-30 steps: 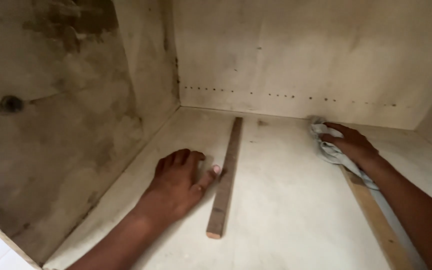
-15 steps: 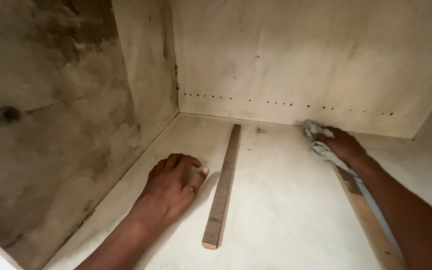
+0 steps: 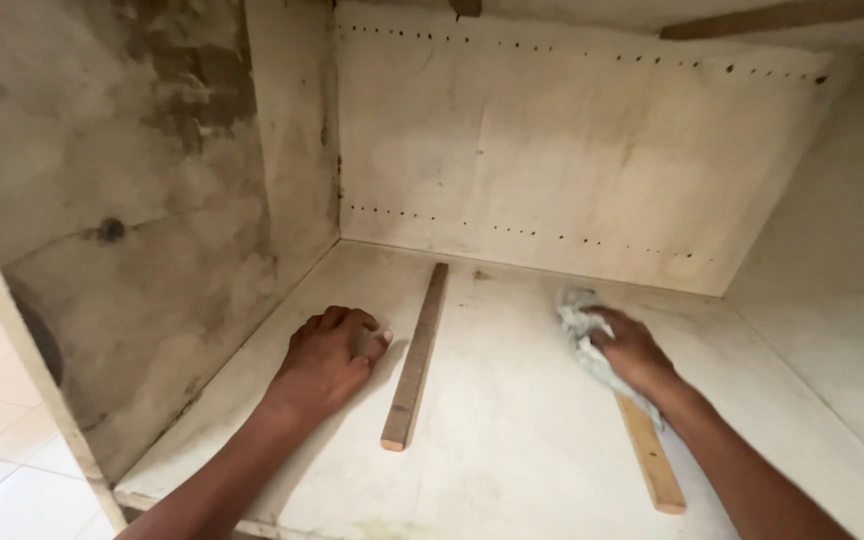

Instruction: The person wipes the interior surfaces of a white wooden cabinet using a cloth. They clean the bottom shelf and the back panel, moving two wooden strips aside to reach the areas underneath them.

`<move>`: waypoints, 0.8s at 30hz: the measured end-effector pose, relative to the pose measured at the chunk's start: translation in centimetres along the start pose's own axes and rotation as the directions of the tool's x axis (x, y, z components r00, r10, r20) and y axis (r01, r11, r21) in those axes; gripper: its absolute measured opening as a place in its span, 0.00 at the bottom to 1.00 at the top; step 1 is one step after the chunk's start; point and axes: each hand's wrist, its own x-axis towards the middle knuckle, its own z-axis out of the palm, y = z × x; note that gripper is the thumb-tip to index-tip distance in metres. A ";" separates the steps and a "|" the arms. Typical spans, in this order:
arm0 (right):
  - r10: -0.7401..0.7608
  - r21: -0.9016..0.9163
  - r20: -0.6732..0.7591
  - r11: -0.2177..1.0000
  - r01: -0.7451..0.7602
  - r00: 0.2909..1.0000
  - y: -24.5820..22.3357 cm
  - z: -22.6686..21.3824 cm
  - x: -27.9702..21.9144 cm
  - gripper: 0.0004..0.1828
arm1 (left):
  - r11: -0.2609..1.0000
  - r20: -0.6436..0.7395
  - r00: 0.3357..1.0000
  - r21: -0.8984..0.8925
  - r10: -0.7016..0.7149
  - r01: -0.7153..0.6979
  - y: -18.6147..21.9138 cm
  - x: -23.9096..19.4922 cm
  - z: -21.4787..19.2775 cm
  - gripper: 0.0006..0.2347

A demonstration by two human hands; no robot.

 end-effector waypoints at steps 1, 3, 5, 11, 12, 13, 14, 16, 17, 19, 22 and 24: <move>0.000 -0.005 -0.006 1.000 0.000 1.000 -0.3 -0.1 -2.1 0.26 | 1.000 -0.003 1.000 -0.005 0.006 -0.006 -0.1 -0.2 -0.2 0.22; -0.046 -0.020 0.042 0.999 0.047 0.998 -0.7 -0.8 -6.0 0.27 | 1.000 -0.004 1.000 -0.015 0.016 -0.016 0.1 -0.5 -0.2 0.23; -0.145 -0.060 0.077 0.987 0.150 0.986 0.4 -1.7 -10.7 0.27 | 0.999 -0.026 0.999 -0.013 0.030 -0.031 -0.5 -0.4 0.3 0.23; -0.389 -0.042 0.295 0.907 0.418 0.873 10.8 -2.6 -17.4 0.33 | 0.992 -0.071 0.991 0.055 0.113 -0.110 -1.5 0.6 1.6 0.24; -0.382 0.025 0.328 0.918 0.396 0.864 13.3 -2.3 -17.7 0.36 | 0.981 -0.101 0.978 0.089 0.182 -0.173 -2.2 0.6 2.8 0.23; -0.373 0.020 0.340 0.921 0.390 0.863 9.3 -3.5 -18.6 0.36 | 0.982 -0.092 0.980 0.078 0.176 -0.169 -1.7 0.2 2.5 0.23; -0.276 0.013 0.327 0.958 0.287 0.904 5.1 -4.3 -19.4 0.38 | 0.985 -0.085 0.984 0.082 0.156 -0.149 -1.2 -0.1 2.0 0.23; -0.175 0.008 0.310 0.983 0.182 0.934 -1.1 -5.3 -19.1 0.40 | 0.988 -0.078 0.988 0.089 0.137 -0.130 -0.9 -0.1 1.8 0.23; -0.034 -0.060 0.302 0.997 0.055 0.953 -3.1 -5.6 -18.1 0.39 | 0.985 -0.100 0.982 0.082 0.161 -0.153 -1.1 0.2 2.0 0.24; 0.105 -0.121 0.297 0.990 -0.071 0.949 -4.4 -5.1 -15.1 0.39 | 0.983 -0.115 0.978 0.080 0.171 -0.163 -1.0 0.2 1.9 0.25; 0.039 -0.065 0.173 0.997 -0.028 0.984 -2.1 -2.5 -8.5 0.38 | 0.985 -0.096 0.983 0.088 0.154 -0.146 -0.4 -0.4 1.1 0.22; 0.168 -0.189 0.120 0.971 -0.144 0.978 -0.9 -1.4 -3.9 0.41 | 0.991 -0.021 0.995 0.089 0.101 -0.099 0.2 -0.5 0.6 0.22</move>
